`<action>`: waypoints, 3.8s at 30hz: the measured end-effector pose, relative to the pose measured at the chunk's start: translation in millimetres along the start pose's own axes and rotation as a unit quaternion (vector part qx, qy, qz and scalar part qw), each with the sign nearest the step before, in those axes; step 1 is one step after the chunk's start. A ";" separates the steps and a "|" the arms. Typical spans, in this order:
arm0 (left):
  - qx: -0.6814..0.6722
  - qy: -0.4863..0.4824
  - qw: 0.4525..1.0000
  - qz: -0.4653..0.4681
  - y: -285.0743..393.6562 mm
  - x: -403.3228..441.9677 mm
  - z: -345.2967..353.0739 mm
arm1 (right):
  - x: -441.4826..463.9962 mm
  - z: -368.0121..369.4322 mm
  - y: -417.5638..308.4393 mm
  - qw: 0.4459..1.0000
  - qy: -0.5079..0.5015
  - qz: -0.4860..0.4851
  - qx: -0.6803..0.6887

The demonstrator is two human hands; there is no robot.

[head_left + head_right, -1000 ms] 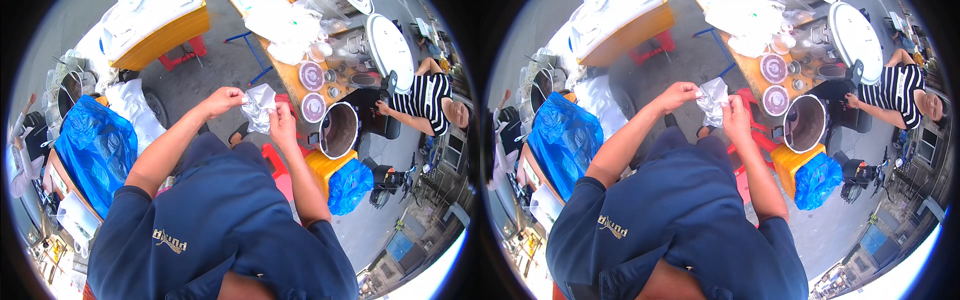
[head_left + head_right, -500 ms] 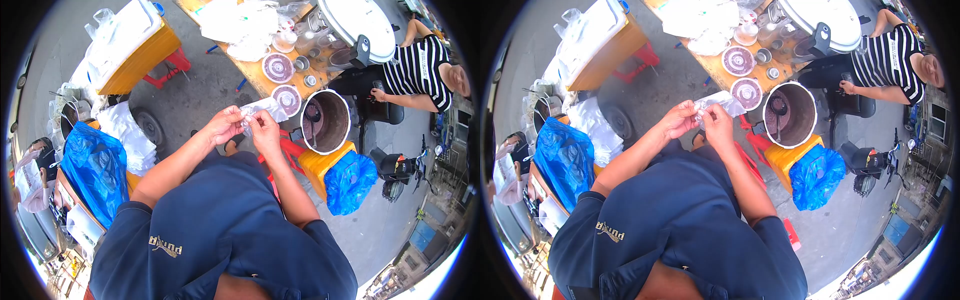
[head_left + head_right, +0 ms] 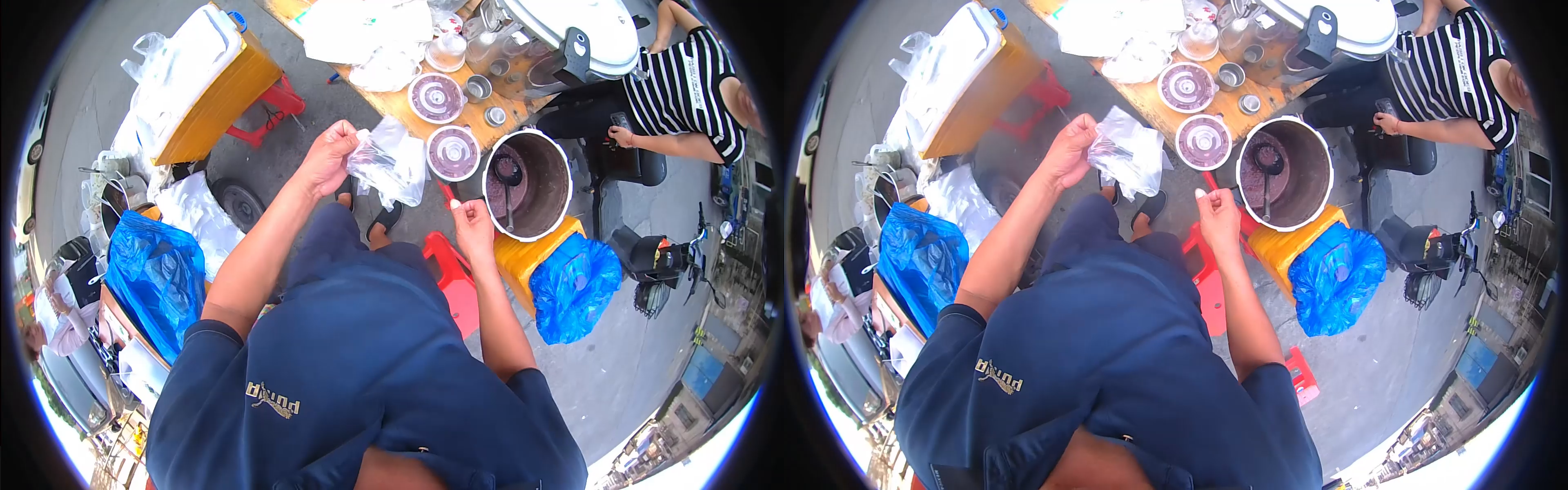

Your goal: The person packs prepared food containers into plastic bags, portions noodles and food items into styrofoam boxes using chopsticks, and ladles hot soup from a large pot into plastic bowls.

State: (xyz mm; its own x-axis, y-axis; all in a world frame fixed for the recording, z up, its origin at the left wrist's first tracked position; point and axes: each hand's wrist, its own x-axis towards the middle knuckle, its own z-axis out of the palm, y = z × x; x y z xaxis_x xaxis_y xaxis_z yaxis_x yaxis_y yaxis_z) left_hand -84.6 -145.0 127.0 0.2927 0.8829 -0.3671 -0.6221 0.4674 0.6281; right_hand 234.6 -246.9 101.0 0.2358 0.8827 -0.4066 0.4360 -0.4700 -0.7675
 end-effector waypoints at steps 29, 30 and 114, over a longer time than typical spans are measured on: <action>0.095 -0.062 0.988 -0.104 30.4 90.6 -11.9 | 28.6 55.8 -48.9 0.981 0.062 0.023 -0.182; 0.095 -0.066 0.988 -0.106 28.9 91.2 -4.5 | 28.8 49.7 -74.0 0.981 0.065 0.026 -0.182; 0.511 0.036 0.854 0.091 -104.0 93.3 9.9 | 230.2 101.7 -162.5 0.916 -0.047 0.061 -0.394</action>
State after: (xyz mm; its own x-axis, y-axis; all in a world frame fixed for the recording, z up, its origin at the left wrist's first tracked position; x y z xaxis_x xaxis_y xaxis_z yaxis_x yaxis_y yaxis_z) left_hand 14.6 -110.8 34.2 0.1915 0.9569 -0.2182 0.3175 0.1499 0.9363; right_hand 129.7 33.0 81.7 0.2653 0.8022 -0.5349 0.9113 -0.3898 -0.1325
